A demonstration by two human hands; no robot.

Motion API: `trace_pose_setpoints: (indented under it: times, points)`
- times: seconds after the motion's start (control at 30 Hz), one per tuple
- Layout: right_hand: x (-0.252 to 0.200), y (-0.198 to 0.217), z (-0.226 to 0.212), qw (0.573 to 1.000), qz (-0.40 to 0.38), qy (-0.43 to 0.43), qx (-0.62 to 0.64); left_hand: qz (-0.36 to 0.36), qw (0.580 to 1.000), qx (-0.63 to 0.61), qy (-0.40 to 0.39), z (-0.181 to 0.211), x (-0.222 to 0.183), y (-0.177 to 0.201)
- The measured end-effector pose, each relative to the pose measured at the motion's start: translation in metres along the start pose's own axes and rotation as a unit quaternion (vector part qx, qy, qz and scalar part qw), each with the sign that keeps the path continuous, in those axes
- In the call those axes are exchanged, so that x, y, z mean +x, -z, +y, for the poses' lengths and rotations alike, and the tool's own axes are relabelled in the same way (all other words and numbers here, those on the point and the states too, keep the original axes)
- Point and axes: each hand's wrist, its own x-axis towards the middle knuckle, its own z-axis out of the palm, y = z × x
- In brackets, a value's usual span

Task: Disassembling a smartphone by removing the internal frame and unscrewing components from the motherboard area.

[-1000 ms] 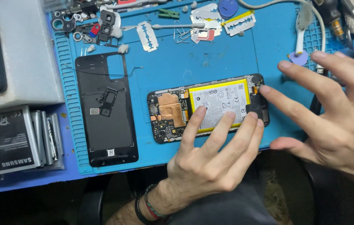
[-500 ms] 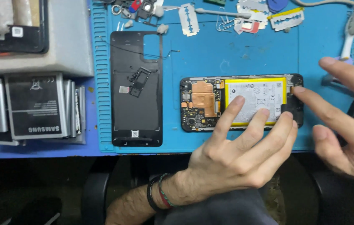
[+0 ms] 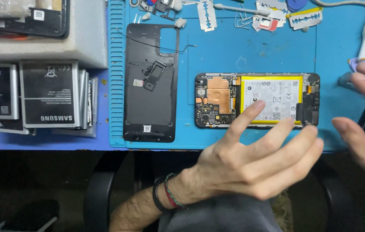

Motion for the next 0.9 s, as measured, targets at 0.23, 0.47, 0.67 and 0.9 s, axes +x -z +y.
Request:
trace_pose_setpoints:
  times: [0.23,0.47,0.67,0.9]
  points:
    - [-0.056,-0.029,0.066,0.997,-0.035,-0.065,0.014,0.084,0.980,-0.178,-0.028,-0.014,-0.012,0.035]
    - [-0.127,-0.069,0.132,0.983,-0.024,-0.139,-0.114,0.066,0.994,-0.063,0.056,-0.038,-0.023,0.067]
    - [-0.073,-0.010,0.052,0.976,-0.045,-0.141,-0.157,0.106,0.992,-0.034,0.067,-0.036,-0.030,0.061]
    - [-0.063,-0.007,0.056,0.975,-0.006,-0.212,-0.073,0.071,0.992,-0.039,0.095,-0.030,-0.036,0.066]
